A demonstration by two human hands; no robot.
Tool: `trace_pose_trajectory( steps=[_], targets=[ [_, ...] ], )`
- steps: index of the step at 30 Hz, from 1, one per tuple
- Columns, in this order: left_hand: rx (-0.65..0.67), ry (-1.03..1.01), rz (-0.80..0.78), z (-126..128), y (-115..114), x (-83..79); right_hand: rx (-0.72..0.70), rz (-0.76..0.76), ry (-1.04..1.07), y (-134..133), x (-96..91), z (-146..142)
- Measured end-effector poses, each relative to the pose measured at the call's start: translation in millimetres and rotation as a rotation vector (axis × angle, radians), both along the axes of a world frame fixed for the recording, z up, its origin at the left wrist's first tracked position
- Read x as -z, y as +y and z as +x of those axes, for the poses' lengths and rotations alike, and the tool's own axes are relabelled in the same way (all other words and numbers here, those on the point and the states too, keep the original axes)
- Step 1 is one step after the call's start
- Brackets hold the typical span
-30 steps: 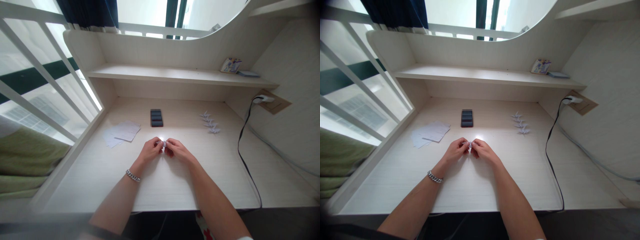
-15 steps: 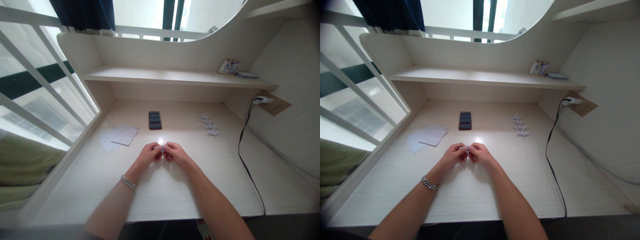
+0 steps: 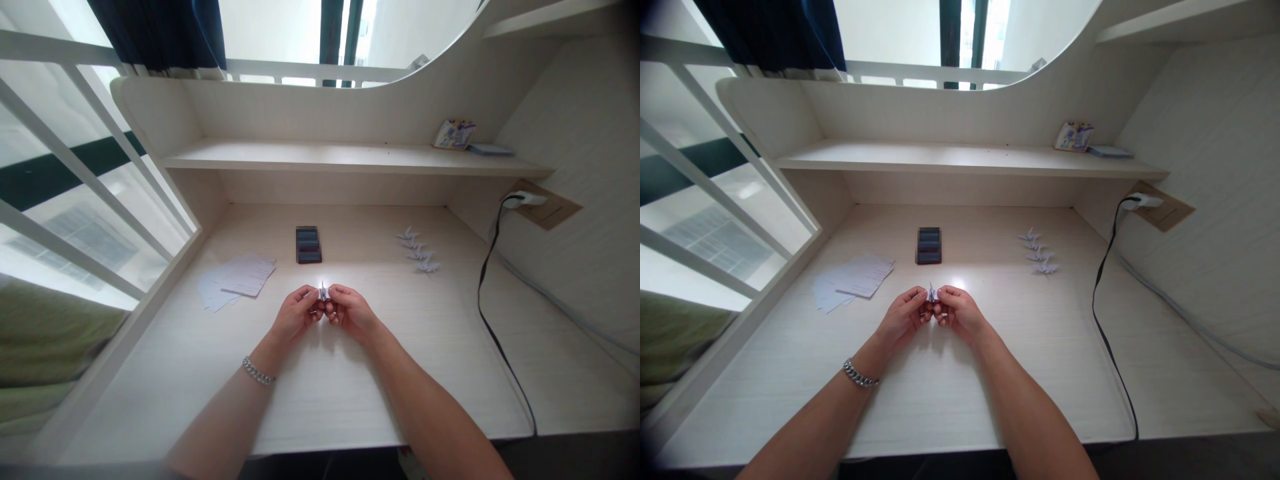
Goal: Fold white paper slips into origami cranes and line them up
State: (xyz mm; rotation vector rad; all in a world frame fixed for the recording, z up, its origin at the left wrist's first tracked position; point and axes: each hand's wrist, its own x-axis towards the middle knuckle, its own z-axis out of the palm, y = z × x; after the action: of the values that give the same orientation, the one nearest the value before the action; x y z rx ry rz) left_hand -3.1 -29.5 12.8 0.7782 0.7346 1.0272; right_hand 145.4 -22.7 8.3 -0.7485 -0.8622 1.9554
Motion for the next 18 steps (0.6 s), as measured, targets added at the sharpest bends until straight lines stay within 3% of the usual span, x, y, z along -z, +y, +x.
trace_pose_trajectory(
  steps=[9, 18],
  targets=[
    [-0.02, -0.121, -0.037, 3.7, 0.1, 1.0, 0.046, 0.016, 0.112, 2.5, 8.1, -2.4],
    [-0.001, -0.163, -0.018, 4.0, -1.7, -3.0, 0.068, 0.011, 0.105, 2.2, 3.0, -7.6]
  ],
)
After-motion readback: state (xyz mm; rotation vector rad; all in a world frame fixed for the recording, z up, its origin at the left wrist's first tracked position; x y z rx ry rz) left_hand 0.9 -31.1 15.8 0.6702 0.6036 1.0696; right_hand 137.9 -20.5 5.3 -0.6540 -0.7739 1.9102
